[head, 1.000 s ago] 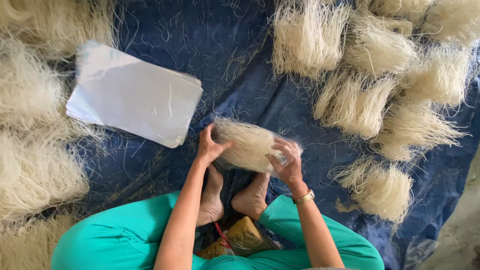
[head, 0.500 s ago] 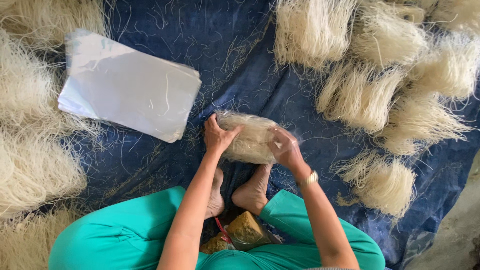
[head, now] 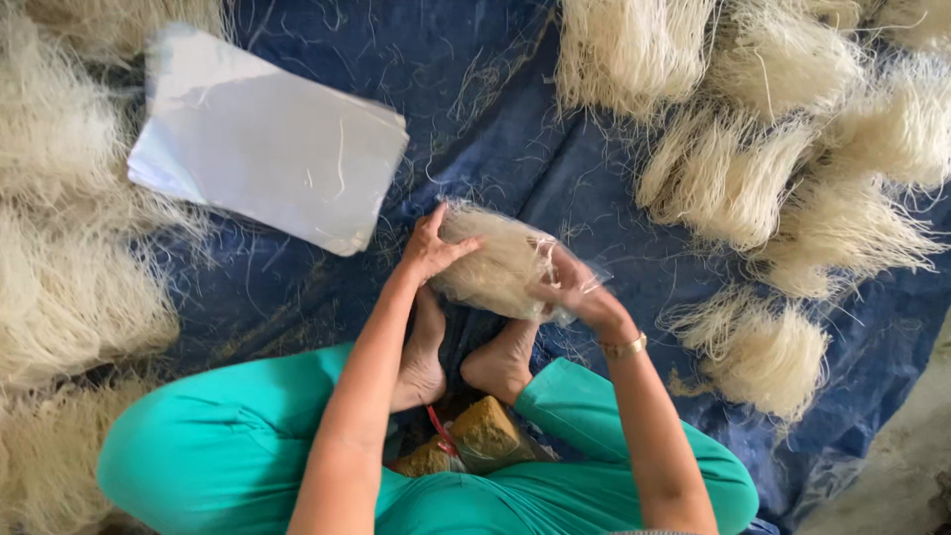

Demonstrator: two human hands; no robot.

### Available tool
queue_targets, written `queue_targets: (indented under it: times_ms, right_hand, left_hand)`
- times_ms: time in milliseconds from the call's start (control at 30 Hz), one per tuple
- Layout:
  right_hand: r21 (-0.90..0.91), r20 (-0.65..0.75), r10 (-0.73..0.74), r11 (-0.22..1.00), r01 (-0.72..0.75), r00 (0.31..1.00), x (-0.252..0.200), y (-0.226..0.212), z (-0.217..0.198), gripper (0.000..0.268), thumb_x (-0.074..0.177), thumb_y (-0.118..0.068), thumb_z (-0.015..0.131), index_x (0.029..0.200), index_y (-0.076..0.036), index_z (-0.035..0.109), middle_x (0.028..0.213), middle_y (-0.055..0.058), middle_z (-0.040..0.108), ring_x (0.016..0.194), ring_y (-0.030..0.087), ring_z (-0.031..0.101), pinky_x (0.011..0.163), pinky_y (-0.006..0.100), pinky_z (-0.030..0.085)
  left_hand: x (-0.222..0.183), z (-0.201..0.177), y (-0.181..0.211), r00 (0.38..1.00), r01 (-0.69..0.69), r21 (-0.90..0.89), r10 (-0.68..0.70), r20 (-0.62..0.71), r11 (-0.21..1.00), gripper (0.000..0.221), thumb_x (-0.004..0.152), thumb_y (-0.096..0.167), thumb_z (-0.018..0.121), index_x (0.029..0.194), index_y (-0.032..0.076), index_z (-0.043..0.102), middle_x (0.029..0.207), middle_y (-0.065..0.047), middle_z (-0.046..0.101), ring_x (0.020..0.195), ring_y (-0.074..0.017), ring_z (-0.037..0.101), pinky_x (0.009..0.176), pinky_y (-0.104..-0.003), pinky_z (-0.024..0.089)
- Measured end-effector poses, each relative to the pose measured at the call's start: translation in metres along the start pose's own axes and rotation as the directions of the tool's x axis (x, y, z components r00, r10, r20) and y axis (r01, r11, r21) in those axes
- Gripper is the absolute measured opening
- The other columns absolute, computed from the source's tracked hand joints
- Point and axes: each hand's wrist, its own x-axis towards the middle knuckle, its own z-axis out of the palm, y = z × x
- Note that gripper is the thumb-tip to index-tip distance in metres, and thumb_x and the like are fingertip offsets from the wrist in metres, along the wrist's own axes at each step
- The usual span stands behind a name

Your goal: The person gathers bundles of dried noodles from a large pile on a blue tarp, places them into plastic bags, and ties each bag shut by hand.

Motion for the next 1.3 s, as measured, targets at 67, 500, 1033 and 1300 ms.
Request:
queue_targets:
  times_ms: [67, 500, 1033, 1300]
  right_hand:
    - [0.112, -0.017, 0.022, 0.994, -0.02, 1.0, -0.013, -0.01, 0.005, 0.074, 0.073, -0.003, 0.083, 0.139, 0.003, 0.05, 0.079, 0.031, 0.069, 0.053, 0.032, 0.07, 0.043, 0.042, 0.058]
    - [-0.524, -0.094, -0.14, 0.849, 0.07, 0.986, -0.019, 0.05, 0.035, 0.106, 0.07, -0.033, 0.088, 0.155, -0.005, 0.031, 0.144, 0.037, 0.042, 0.12, 0.052, 0.051, 0.098, 0.058, 0.045]
    - [-0.248, -0.474, -0.137, 0.969, 0.018, 0.87, -0.036, 0.084, 0.031, 0.068, 0.054, -0.043, 0.101, 0.097, -0.005, 0.066, 0.105, 0.025, 0.056, 0.083, 0.041, 0.066, 0.064, 0.048, 0.056]
    - [-0.371, -0.363, -0.567, 0.816, 0.444, 0.74, -0.056, 0.085, 0.041, 0.032, 0.075, -0.032, 0.088, 0.1, -0.016, 0.074, 0.112, 0.011, 0.062, 0.117, 0.034, 0.056, 0.103, 0.048, 0.045]
  left_hand:
    - [-0.012, -0.009, 0.01, 0.984, 0.116, 0.026, -0.119, 0.129, 0.993, 0.113, 0.063, 0.07, 0.082, 0.152, 0.013, 0.041, 0.143, -0.025, 0.047, 0.134, -0.0428, 0.049, 0.111, -0.049, 0.043]
    - [-0.034, -0.005, 0.001, 0.992, 0.123, 0.039, -0.122, -0.024, 0.992, 0.12, 0.064, 0.07, 0.079, 0.155, 0.01, 0.03, 0.144, -0.028, 0.044, 0.135, -0.0418, 0.047, 0.113, -0.05, 0.042]
    - [-0.049, -0.012, -0.009, 0.921, 0.385, -0.338, -0.381, 0.082, 0.859, 0.126, 0.054, 0.062, 0.096, 0.15, 0.007, 0.037, 0.144, -0.027, 0.049, 0.134, -0.039, 0.05, 0.109, -0.05, 0.043]
    - [-0.032, 0.009, -0.015, 0.896, 0.432, -0.419, -0.432, 0.101, 0.799, 0.069, 0.051, 0.023, 0.094, 0.112, 0.007, 0.067, 0.113, -0.017, 0.066, 0.101, -0.035, 0.067, 0.076, -0.051, 0.057]
